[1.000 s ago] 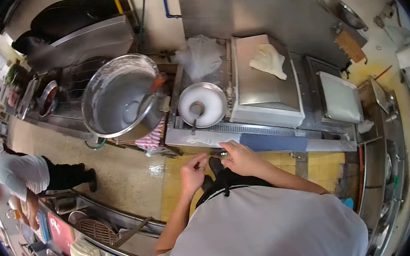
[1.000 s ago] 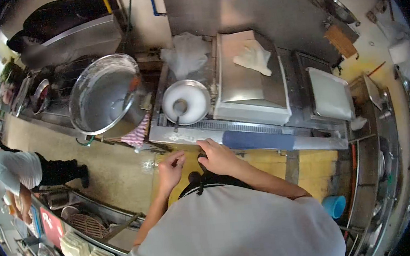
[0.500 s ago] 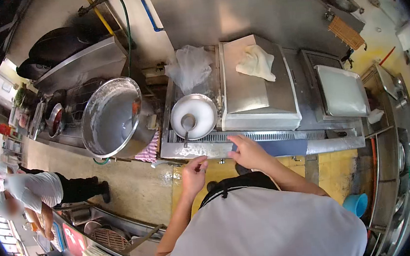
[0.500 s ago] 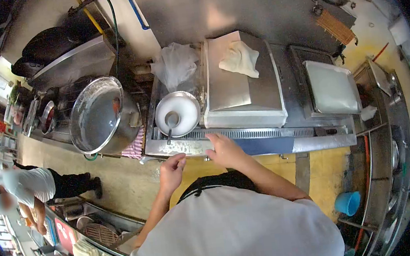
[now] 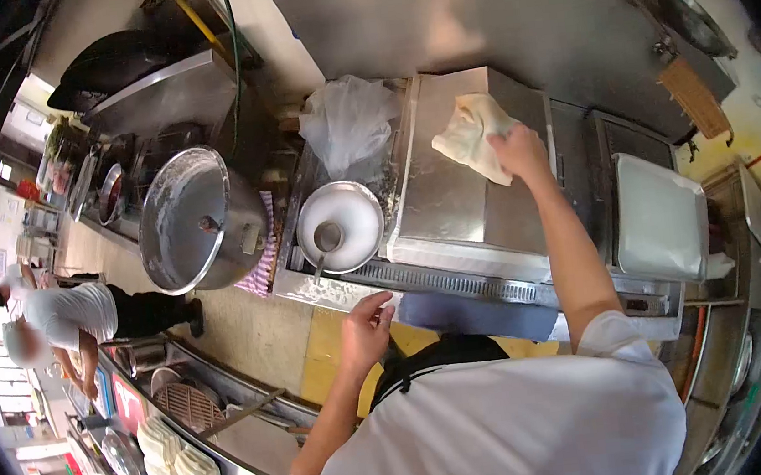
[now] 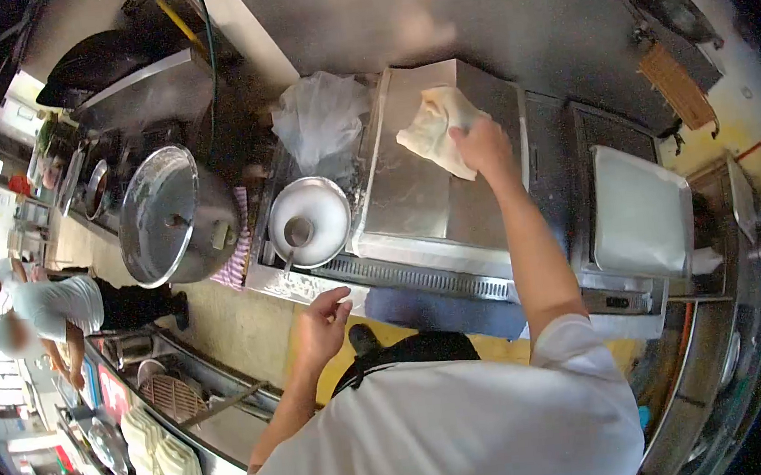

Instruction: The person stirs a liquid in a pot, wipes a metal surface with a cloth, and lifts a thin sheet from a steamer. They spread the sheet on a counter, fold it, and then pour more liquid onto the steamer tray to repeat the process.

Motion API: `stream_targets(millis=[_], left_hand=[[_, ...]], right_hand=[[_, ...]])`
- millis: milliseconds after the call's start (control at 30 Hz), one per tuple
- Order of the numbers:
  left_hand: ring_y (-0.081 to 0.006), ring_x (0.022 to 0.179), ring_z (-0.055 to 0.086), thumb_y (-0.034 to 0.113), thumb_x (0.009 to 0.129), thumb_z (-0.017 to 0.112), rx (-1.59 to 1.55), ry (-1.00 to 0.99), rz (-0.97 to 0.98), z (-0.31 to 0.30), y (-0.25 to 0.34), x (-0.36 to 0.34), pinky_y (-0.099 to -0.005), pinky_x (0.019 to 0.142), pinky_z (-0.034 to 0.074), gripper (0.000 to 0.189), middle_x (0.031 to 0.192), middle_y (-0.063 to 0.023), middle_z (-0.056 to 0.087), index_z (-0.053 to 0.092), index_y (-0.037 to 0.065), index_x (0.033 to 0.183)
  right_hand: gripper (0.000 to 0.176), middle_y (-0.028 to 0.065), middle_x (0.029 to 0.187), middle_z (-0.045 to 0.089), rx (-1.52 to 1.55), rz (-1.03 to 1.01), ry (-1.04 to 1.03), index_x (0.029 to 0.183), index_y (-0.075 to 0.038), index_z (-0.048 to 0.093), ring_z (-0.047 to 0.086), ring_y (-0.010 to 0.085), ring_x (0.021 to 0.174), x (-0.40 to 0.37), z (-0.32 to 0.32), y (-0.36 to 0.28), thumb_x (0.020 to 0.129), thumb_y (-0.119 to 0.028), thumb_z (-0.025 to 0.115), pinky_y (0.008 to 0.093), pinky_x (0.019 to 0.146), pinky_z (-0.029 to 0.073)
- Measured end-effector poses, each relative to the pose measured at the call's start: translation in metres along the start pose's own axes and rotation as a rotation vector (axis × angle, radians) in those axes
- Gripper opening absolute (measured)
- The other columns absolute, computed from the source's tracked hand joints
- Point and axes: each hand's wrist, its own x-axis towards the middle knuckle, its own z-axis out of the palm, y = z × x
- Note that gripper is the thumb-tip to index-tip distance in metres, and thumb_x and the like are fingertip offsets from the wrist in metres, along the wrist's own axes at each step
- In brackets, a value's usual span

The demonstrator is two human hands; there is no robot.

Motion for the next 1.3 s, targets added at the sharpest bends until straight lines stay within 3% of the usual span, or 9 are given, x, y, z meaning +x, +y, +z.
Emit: stream_targets(millis=[100,300,400,500,600,800,900,1100,1300], left_hand=[[-0.0222,0.084,0.072,0.008,0.093,0.072,-0.052,0.036,0.008,0.019,-0.008,-0.007,-0.0321,0.073,0.058,0.024,0.116,-0.0138,0.073,0.072,0.004,0.117],[-0.0239,0.085,0.073,0.007,0.093,0.072,0.035,0.057,-0.086,0.02,-0.009,-0.024,-0.0334,0.074,0.059,0.025,0.119,-0.0144,0.073,0.072,0.004,0.118],[-0.0243,0.084,0.073,0.006,0.093,0.071,0.068,0.105,-0.056,0.016,-0.003,-0.03,-0.0333,0.074,0.059,0.025,0.119,-0.0142,0.073,0.072,0.004,0.117],[-0.0199,0.087,0.071,0.007,0.094,0.072,0.024,0.135,-0.042,0.009,-0.001,-0.036,-0.0315,0.078,0.058,0.026,0.115,-0.0145,0.073,0.072,0.002,0.12],[-0.023,0.081,0.073,0.004,0.092,0.072,0.063,0.179,-0.014,-0.002,-0.003,-0.048,-0.0331,0.073,0.059,0.026,0.118,-0.0149,0.073,0.071,0.001,0.118],[-0.0198,0.081,0.072,0.002,0.092,0.072,0.01,0.298,-0.055,-0.02,-0.031,-0.087,-0.0313,0.073,0.059,0.027,0.115,-0.0165,0.073,0.072,0.001,0.119],[-0.019,0.08,0.072,0.003,0.093,0.071,-0.014,0.327,-0.05,-0.029,-0.043,-0.105,-0.0313,0.073,0.058,0.026,0.111,-0.0155,0.073,0.072,0.002,0.119],[-0.0152,0.082,0.067,0.006,0.097,0.069,0.008,0.344,-0.057,-0.055,-0.047,-0.133,-0.0321,0.078,0.055,0.026,0.099,-0.0101,0.073,0.071,0.004,0.123],[-0.0173,0.081,0.071,0.003,0.096,0.069,0.004,0.526,-0.016,-0.104,-0.055,-0.182,-0.0314,0.075,0.055,0.023,0.095,-0.0122,0.074,0.072,0.002,0.118]], right_hand=[[0.057,0.03,0.116,0.07,-0.098,0.011,-0.074,0.101,0.006,0.074,0.069,0.0412,0.111,0.025,0.006,-0.017,0.087,-0.049,0.07,0.0485,0.091,0.055],[0.049,0.0321,0.115,0.069,0.165,0.03,0.182,0.117,0.005,0.069,0.067,0.0467,0.112,0.03,0.045,-0.013,0.088,-0.034,0.068,0.0512,0.099,0.052],[0.047,0.0323,0.117,0.068,0.153,0.089,0.167,0.12,0.004,0.067,0.066,0.047,0.113,0.027,0.045,-0.017,0.086,-0.029,0.066,0.051,0.1,0.051],[0.045,0.0314,0.115,0.069,0.187,0.074,0.211,0.117,0.003,0.067,0.066,0.0478,0.111,0.021,0.046,-0.019,0.085,-0.028,0.067,0.0511,0.099,0.051],[0.044,0.0299,0.112,0.07,0.131,0.061,0.256,0.115,0.002,0.068,0.067,0.0476,0.108,0.019,0.047,-0.018,0.084,-0.029,0.068,0.0516,0.096,0.052],[0.038,0.029,0.103,0.071,0.198,-0.065,0.409,0.099,0.003,0.068,0.067,0.0486,0.101,-0.017,0.031,-0.03,0.084,-0.033,0.069,0.0538,0.089,0.051],[0.033,0.0281,0.099,0.071,0.125,-0.111,0.463,0.1,-0.001,0.066,0.067,0.0498,0.096,-0.057,0.003,-0.061,0.085,-0.031,0.069,0.0556,0.085,0.052],[0.033,0.0237,0.092,0.07,0.308,-0.37,0.474,0.091,-0.002,0.063,0.068,0.0454,0.085,-0.158,-0.062,-0.133,0.084,-0.032,0.074,0.0516,0.076,0.052],[0.033,0.0169,0.075,0.06,0.462,-0.81,0.573,0.081,-0.004,0.054,0.062,0.0395,0.068,-0.267,-0.07,-0.205,0.082,-0.022,0.082,0.0473,0.063,0.047]])
